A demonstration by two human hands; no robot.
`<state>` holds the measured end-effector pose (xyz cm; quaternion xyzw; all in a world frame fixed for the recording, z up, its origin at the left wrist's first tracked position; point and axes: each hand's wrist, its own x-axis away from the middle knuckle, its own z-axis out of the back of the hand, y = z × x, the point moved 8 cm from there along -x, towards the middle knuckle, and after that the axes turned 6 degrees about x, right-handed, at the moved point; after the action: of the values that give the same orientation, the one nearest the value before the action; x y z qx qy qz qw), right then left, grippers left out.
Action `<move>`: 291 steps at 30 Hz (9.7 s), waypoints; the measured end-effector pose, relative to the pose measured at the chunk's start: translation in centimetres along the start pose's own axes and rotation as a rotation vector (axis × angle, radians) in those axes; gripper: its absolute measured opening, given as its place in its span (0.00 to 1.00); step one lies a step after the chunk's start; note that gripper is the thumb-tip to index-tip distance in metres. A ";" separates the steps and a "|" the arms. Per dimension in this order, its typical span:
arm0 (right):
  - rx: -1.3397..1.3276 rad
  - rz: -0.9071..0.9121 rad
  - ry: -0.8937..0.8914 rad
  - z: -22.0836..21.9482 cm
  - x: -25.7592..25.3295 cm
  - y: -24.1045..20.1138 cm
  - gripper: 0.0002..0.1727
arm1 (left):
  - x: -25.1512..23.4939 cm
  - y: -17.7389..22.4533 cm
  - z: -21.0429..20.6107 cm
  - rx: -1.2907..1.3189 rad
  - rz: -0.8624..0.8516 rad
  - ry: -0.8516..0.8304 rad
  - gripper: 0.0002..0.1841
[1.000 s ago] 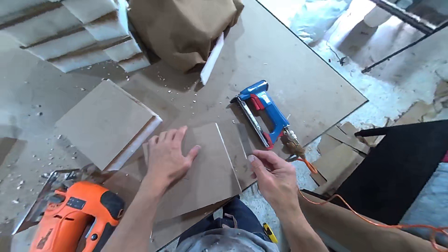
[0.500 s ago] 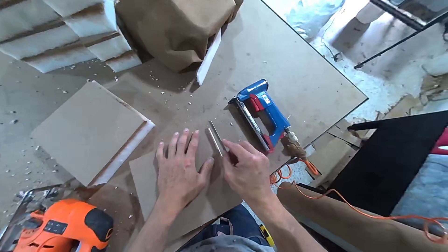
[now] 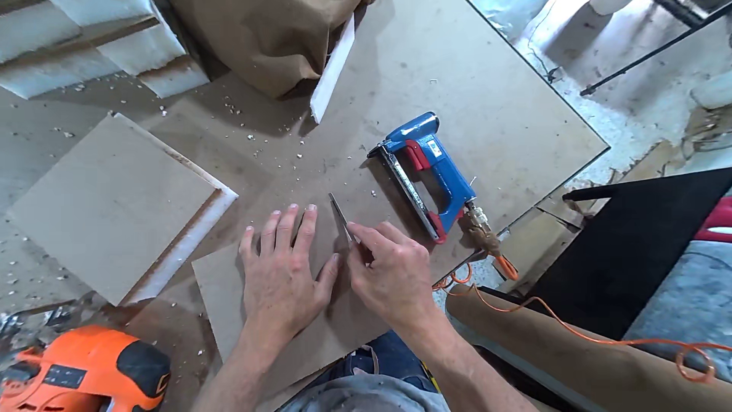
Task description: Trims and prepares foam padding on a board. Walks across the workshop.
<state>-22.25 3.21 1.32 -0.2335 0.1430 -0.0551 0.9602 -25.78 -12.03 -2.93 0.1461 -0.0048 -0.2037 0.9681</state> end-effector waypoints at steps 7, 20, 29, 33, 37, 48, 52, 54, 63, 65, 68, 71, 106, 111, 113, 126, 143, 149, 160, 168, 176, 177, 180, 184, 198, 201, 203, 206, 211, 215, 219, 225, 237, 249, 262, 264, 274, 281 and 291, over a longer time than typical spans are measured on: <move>0.055 0.018 -0.024 0.1 -0.1 -0.5 0.14 | 0.0 0.2 0.1 -0.006 -0.008 0.004 0.43; 0.050 -0.023 -0.173 -1.2 -1.0 -0.2 0.13 | 0.0 0.3 0.1 -0.018 -0.043 0.017 0.43; 0.057 -0.031 -0.233 -3.2 -1.8 1.0 0.09 | -0.4 0.3 0.3 -0.019 -0.042 0.040 0.43; 0.065 -0.027 -0.237 -4.0 -2.0 1.1 0.09 | -0.4 0.3 0.3 -0.022 -0.037 0.040 0.42; 0.075 -0.013 -0.248 -4.6 -2.0 1.8 0.09 | -0.8 0.3 0.4 -0.012 -0.028 0.046 0.42; 0.089 -0.021 -0.331 -5.6 -2.4 1.8 0.09 | -0.8 0.3 0.4 -0.034 -0.015 0.036 0.42; 0.088 0.001 -0.331 -5.2 -2.4 2.0 0.10 | -1.0 0.2 0.3 -0.043 -0.018 0.035 0.42; 0.089 0.002 -0.348 -5.5 -2.4 1.9 0.09 | -0.8 0.1 0.3 -0.040 -0.018 0.037 0.42; 0.120 -0.014 -0.385 -6.2 -2.6 2.2 0.09 | -0.8 0.1 0.1 -0.035 -0.014 0.043 0.41; 0.112 -0.007 -0.375 -5.7 -2.6 2.1 0.10 | -0.8 0.1 0.0 -0.028 -0.013 0.042 0.40; 0.112 0.016 -0.397 -5.2 -2.5 1.8 0.10 | -0.9 0.0 0.1 -0.025 -0.004 0.043 0.40; 0.152 -0.007 -0.423 -6.0 -2.7 1.9 0.09 | -0.7 0.1 0.1 -0.017 -0.019 0.046 0.40; 0.209 -0.033 -0.119 -5.2 -1.7 1.9 0.13 | -0.4 0.2 0.3 0.000 -0.018 0.046 0.40; 0.221 -0.015 -0.161 -4.8 -1.5 1.9 0.14 | -0.5 0.1 0.3 0.001 -0.006 0.046 0.41; 0.212 -0.025 -0.172 -4.6 -1.6 1.7 0.14 | -0.4 0.2 0.3 0.000 -0.010 0.041 0.42; 0.205 -0.025 -0.238 -4.7 -0.9 2.2 0.14 | -0.4 0.0 0.1 0.002 0.001 0.031 0.42; 0.140 -0.039 -0.259 -4.0 1.2 3.4 0.14 | -0.7 0.0 0.1 -0.010 0.000 0.034 0.45; 0.140 -0.046 -0.264 -4.2 1.5 3.7 0.14 | -0.7 0.1 0.1 -0.010 -0.004 0.041 0.45; 0.129 -0.065 -0.281 -4.6 2.7 3.9 0.13 | -0.5 0.0 -0.1 -0.027 -0.004 0.030 0.45; 0.147 -0.074 -0.231 -4.6 3.1 4.1 0.14 | -0.5 0.1 -0.1 -0.020 -0.010 0.025 0.46; 0.152 -0.068 -0.276 -3.3 4.3 4.0 0.14 | -0.5 0.1 0.0 -0.021 -0.016 0.027 0.47; 0.147 -0.060 -0.286 -3.1 4.4 3.8 0.14 | -0.6 0.0 0.0 -0.024 -0.014 0.033 0.47; 0.191 -0.052 -0.240 -4.2 4.4 3.9 0.14 | -0.2 0.0 -0.1 -0.028 -0.010 0.017 0.48; 0.160 -0.052 -0.286 -3.2 4.8 3.5 0.14 | -0.5 -0.2 0.0 -0.040 -0.003 0.026 0.47; 0.164 -0.057 -0.307 -2.9 6.1 3.7 0.14 | 0.0 -0.3 0.0 -0.037 0.000 0.014 0.48; 0.169 -0.056 -0.279 -3.2 6.4 4.3 0.15 | 0.1 -0.1 0.1 -0.023 0.000 0.018 0.48; 0.132 -0.053 -0.330 -1.9 6.9 3.9 0.13 | 0.0 -0.2 0.1 -0.031 0.005 0.018 0.48; 0.178 -0.048 -0.321 -3.2 7.0 4.3 0.15 | 0.2 -0.1 0.0 -0.027 0.006 0.004 0.47; 0.143 -0.037 -0.326 -1.9 7.5 4.0 0.13 | 0.0 -0.1 0.1 -0.028 0.011 0.012 0.47; 0.175 -0.024 -0.305 -2.0 7.7 4.1 0.13 | 0.1 0.0 0.1 -0.017 0.010 0.007 0.47; 0.209 -0.022 -0.343 -2.2 7.2 3.7 0.15 | 0.1 0.0 0.0 -0.013 0.006 0.006 0.47; 0.213 -0.021 -0.373 -1.2 7.7 3.7 0.14 | 0.0 -0.1 0.1 -0.017 0.008 0.010 0.48; 0.194 0.011 -0.358 0.2 8.2 3.8 0.14 | -0.1 0.1 0.1 -0.034 0.003 0.028 0.47; 0.222 -0.009 -0.345 -0.3 9.1 4.1 0.14 | -0.1 0.1 0.0 -0.025 -0.002 0.019 0.48; 0.205 -0.016 -0.355 -0.6 9.8 4.5 0.14 | -0.1 0.2 0.1 -0.036 -0.020 0.015 0.49; 0.205 -0.019 -0.317 1.5 10.6 3.8 0.14 | -0.2 0.1 0.2 -0.041 -0.016 0.019 0.49; 0.228 -0.008 -0.364 -0.9 11.0 4.7 0.14 | 0.1 0.1 0.0 -0.037 -0.018 0.006 0.49; 0.237 -0.004 -0.362 -0.7 11.6 4.8 0.13 | 0.1 0.2 -0.1 -0.046 -0.021 0.004 0.49; 0.245 0.009 -0.349 0.4 13.1 4.3 0.12 | 0.0 0.2 0.1 -0.057 -0.024 0.000 0.49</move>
<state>-9.47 4.98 -3.59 -0.1203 -0.0320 -0.0268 0.9919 -25.71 -11.93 -2.82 0.1187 0.0030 -0.2156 0.9692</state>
